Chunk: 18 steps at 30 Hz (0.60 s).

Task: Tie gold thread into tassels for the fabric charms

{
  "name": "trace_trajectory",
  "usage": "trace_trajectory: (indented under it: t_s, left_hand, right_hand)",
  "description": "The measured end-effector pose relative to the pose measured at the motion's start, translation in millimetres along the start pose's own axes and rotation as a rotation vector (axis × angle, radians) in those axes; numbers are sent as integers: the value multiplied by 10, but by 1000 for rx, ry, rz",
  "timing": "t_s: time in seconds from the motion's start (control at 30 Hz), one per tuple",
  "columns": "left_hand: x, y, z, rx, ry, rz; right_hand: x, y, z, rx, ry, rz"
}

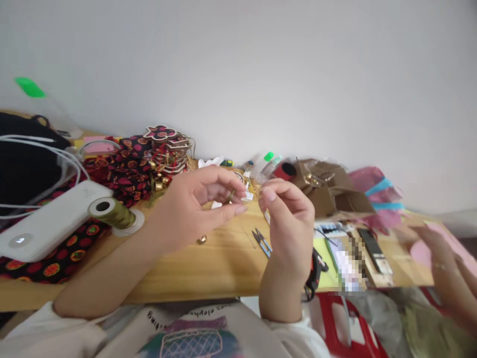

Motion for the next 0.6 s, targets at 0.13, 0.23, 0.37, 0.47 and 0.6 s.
trace_trajectory:
  t_s: [0.13, 0.23, 0.37, 0.47, 0.6]
  left_hand:
    - [-186, -196, -20, 130, -36, -46]
    - [-356, -407, -67, 231, -116, -70]
    - [-477, -686, -213, 465, -226, -42]
    - [-461, -825, -345, 532, -248, -4]
    - [-347, -883, -469, 555, -215, 90]
  right_hand:
    - [168, 183, -209, -102, 91, -105]
    - [304, 416, -458, -191, 208, -213]
    - [505, 725, -770, -309, 281, -422]
    - [697, 859, -911, -413, 299, -657]
    - [896, 905, -967, -526, 246, -987]
Point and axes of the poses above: each hand's wrist, its own z-axis towards the middle knuckle, its own x-axis out of the back of the hand, y = z × x, the point moved 1 cm from there along z, towards the middle knuckle, and after that the axes turned 13 degrees about -x, right-handed, at the moved point
